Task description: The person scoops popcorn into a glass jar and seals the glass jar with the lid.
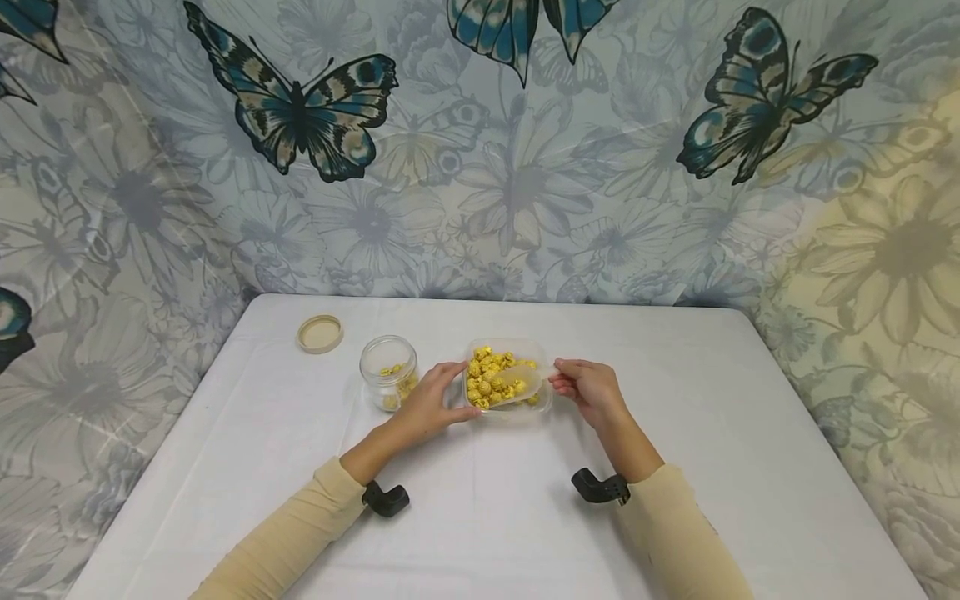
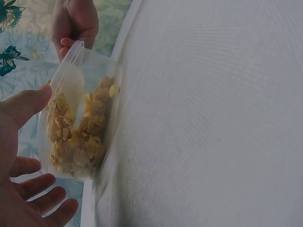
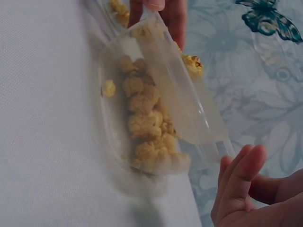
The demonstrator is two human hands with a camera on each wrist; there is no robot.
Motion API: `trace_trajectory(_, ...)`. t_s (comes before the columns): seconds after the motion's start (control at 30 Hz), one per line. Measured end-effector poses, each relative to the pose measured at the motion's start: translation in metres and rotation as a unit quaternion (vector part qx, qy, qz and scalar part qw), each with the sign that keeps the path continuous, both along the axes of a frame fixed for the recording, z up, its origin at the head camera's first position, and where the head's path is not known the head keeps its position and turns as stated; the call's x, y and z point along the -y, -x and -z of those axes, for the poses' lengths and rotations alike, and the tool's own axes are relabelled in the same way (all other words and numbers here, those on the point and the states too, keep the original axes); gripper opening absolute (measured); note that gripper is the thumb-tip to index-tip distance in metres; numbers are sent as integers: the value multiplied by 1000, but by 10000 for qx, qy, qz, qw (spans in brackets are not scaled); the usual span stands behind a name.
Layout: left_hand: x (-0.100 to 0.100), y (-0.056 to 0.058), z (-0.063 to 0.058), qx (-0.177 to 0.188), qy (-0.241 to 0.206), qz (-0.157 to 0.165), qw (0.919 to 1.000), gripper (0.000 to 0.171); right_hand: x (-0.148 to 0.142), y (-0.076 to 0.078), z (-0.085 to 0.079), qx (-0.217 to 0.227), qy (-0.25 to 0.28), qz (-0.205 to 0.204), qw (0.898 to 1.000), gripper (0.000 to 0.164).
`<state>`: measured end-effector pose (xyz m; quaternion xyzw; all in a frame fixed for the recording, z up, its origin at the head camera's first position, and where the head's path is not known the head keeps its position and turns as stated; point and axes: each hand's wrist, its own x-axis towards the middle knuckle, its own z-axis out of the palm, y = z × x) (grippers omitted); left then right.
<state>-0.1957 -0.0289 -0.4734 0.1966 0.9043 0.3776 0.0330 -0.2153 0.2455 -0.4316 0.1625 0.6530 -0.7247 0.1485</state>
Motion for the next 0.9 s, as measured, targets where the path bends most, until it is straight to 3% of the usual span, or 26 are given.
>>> trace_trajectory(0.1, 0, 1, -1, -47, -34, 3, 10000, 84, -3, 0, 0, 81, 403, 49, 9991, 14)
trace_trajectory(0.3, 0, 1, 0, -63, -4, 18, 10000, 85, -9, -1, 1, 371, 1039, 266, 9935, 27)
trace_trajectory(0.6, 0, 0, -1, -66, 3, 35, 10000, 83, -10, -1, 4, 264, 1320, 431, 9900, 28)
trace_trajectory(0.9, 0, -1, -2, 38, 21, 12, 10000, 83, -9, -1, 2, 185, 1260, 439, 9909, 28)
